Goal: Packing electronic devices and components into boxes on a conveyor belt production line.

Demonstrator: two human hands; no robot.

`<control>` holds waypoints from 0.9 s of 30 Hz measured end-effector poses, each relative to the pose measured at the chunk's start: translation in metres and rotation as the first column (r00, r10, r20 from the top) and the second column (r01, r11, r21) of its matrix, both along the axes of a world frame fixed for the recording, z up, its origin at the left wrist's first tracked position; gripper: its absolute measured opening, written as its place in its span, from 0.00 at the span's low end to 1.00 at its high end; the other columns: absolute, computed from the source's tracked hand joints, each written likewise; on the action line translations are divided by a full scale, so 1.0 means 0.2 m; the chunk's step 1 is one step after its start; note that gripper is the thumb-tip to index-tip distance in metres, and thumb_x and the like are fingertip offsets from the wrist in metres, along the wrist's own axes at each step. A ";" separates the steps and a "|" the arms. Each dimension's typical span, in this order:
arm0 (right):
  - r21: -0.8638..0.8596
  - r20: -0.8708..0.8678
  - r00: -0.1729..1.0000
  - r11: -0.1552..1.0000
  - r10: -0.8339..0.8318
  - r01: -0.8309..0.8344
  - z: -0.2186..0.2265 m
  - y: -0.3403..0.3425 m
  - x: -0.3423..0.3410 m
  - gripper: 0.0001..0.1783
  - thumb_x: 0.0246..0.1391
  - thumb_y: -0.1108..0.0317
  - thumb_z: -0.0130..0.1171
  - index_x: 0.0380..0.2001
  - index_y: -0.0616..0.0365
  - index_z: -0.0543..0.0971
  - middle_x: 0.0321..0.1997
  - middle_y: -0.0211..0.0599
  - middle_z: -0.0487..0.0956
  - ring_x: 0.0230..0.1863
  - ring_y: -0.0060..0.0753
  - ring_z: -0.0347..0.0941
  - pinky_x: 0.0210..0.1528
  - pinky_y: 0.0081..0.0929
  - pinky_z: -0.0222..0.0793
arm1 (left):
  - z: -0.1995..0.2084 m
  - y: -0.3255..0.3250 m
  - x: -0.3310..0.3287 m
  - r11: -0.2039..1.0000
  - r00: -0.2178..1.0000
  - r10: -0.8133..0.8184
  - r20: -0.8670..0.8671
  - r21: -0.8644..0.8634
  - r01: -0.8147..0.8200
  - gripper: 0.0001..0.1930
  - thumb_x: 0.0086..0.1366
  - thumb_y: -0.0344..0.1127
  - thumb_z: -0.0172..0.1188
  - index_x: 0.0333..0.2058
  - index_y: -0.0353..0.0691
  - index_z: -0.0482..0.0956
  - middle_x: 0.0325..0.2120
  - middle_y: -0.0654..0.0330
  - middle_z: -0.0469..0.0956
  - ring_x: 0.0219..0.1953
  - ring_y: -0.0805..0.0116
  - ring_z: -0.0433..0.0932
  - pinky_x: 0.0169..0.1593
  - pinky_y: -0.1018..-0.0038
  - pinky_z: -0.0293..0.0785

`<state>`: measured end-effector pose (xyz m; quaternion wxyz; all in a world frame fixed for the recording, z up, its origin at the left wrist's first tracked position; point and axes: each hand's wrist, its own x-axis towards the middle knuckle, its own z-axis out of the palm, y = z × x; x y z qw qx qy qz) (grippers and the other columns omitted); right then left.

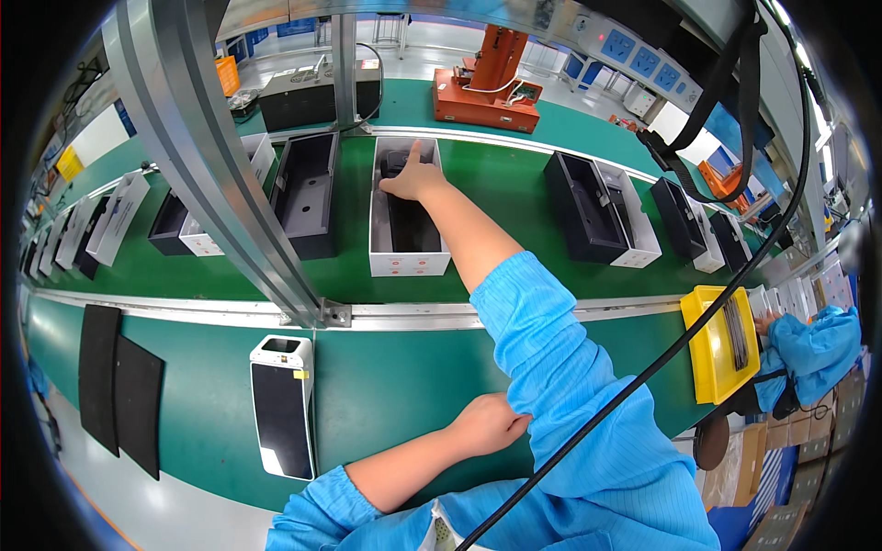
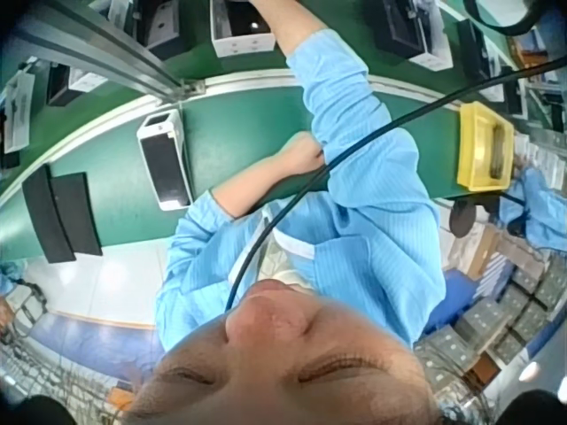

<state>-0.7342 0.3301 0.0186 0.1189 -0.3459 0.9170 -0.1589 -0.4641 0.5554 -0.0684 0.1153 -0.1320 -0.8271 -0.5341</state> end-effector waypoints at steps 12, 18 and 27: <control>-0.003 0.017 1.000 1.000 -0.011 0.011 -0.01 -0.06 0.03 0.71 0.41 0.38 0.63 0.71 0.63 0.30 0.55 0.64 0.74 0.54 0.53 0.75 0.57 0.34 0.71 | -0.08 0.01 -0.01 1.000 0.998 0.027 -0.051 -0.001 -0.027 0.05 0.59 0.32 0.58 0.32 0.38 0.75 0.28 0.46 0.77 0.32 0.42 0.77 0.35 0.52 0.73; 0.010 0.044 0.999 1.000 -0.009 0.008 0.00 -0.09 0.06 0.70 0.42 0.38 0.63 0.71 0.62 0.30 0.56 0.65 0.73 0.55 0.53 0.75 0.57 0.33 0.70 | -0.05 0.01 0.00 0.999 0.996 0.043 -0.073 0.025 -0.041 0.04 0.58 0.31 0.57 0.31 0.37 0.75 0.29 0.45 0.78 0.32 0.42 0.77 0.36 0.52 0.74; -0.004 0.045 0.999 1.000 -0.011 0.012 0.00 -0.14 0.09 0.70 0.42 0.38 0.63 0.71 0.60 0.29 0.60 0.68 0.69 0.58 0.54 0.72 0.59 0.35 0.69 | -0.05 0.00 0.01 0.999 0.995 0.035 -0.096 -0.004 -0.035 0.06 0.53 0.27 0.57 0.32 0.37 0.76 0.30 0.46 0.77 0.34 0.43 0.78 0.37 0.54 0.75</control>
